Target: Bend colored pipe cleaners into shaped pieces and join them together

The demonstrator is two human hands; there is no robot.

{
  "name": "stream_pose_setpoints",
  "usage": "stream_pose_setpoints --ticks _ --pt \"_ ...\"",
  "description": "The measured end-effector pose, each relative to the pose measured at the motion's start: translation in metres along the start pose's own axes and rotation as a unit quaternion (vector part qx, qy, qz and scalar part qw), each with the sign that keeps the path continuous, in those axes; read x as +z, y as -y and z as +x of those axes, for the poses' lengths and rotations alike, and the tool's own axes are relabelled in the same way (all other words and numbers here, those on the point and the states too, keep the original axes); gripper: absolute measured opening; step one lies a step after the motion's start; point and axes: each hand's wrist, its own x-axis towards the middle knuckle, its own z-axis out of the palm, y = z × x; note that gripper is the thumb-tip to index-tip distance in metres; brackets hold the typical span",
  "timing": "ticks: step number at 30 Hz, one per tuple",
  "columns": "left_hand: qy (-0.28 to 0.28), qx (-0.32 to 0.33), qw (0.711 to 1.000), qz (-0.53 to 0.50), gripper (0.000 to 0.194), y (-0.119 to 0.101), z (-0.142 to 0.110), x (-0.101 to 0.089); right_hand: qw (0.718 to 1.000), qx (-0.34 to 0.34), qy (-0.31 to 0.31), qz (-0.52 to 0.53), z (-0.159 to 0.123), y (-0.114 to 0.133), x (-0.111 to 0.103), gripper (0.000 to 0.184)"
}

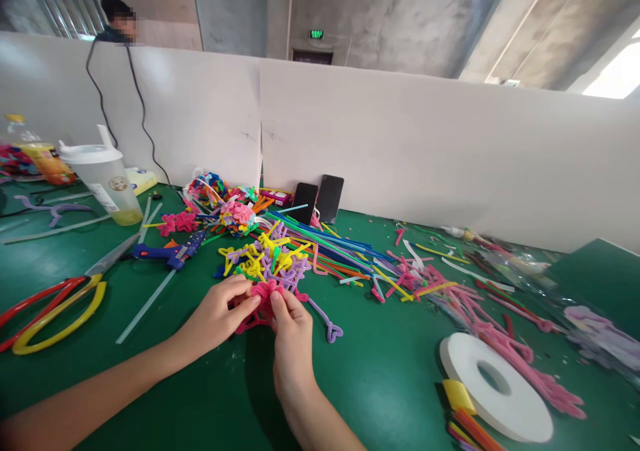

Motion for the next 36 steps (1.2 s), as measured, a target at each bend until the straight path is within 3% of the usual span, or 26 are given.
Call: stream_pose_setpoints --ticks 9,17,21,28,32,36 --pt "0.073 0.006 0.997 0.023 0.027 0.004 0.007 -0.008 0.999 0.033 0.024 0.019 -0.001 0.003 0.001 0.02" --pt "0.05 0.018 0.996 0.078 0.033 0.004 0.008 -0.007 1.0 -0.001 0.022 0.004 0.0 0.005 0.001 0.014" --pt "0.068 0.006 0.997 0.023 0.029 0.0 0.009 -0.014 1.0 0.012 0.022 0.017 0.002 0.012 0.001 0.014" --pt "0.044 0.062 0.995 -0.06 0.021 0.002 0.009 -0.023 0.991 0.102 0.048 0.077 0.005 0.019 -0.001 0.013" --pt "0.088 0.121 0.988 -0.041 0.028 0.008 0.009 -0.02 0.974 0.17 0.097 0.112 0.007 0.021 -0.005 0.014" --pt "0.149 0.105 0.983 0.013 0.023 0.007 0.009 -0.021 0.956 0.223 0.164 0.098 0.011 0.022 -0.013 0.014"
